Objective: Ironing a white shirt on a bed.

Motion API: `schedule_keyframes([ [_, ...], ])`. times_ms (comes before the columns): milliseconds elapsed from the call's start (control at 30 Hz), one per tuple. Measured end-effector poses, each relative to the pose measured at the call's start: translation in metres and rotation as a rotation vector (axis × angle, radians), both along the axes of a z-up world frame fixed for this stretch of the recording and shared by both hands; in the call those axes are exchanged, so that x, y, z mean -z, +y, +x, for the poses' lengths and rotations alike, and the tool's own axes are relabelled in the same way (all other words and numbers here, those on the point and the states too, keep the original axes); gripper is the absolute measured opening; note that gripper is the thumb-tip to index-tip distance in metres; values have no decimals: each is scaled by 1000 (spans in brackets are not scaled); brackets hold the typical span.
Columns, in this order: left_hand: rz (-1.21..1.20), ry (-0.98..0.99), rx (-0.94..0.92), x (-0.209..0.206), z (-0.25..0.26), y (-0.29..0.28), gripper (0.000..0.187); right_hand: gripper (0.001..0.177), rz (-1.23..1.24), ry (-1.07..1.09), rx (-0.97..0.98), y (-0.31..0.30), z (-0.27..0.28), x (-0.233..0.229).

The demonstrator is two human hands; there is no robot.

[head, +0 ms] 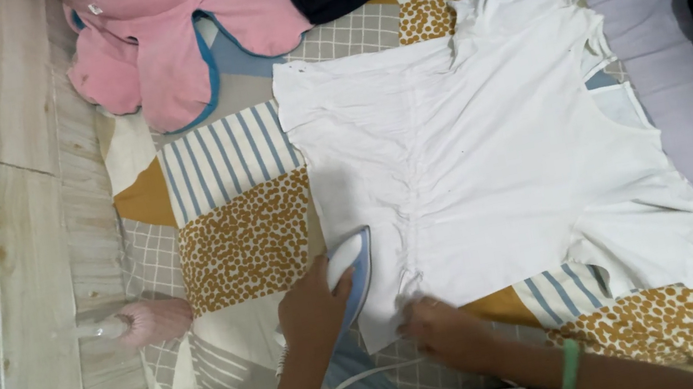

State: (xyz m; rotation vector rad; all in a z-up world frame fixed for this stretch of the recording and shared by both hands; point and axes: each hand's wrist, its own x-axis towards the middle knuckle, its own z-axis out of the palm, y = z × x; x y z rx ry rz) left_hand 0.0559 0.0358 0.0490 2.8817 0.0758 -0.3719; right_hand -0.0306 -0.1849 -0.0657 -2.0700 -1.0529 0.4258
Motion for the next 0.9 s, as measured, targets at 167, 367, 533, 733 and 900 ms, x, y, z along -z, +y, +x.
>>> schedule_keyframes([
  [167,-3,115,120,3,-13,-4,51,25,34,1081,847,-23,9,-61],
  [367,121,378,268,-15,-29,2,53,36,25,429,1011,-55,19,-26],
  [533,-124,149,532,35,-43,-18,47,33,103,435,1080,-57,33,-26],
  [733,-168,78,649,42,-32,-63,39,34,140,456,1109,-57,43,-53],
  [900,-173,23,661,45,-37,-34,37,36,122,605,1138,-69,46,-54],
])
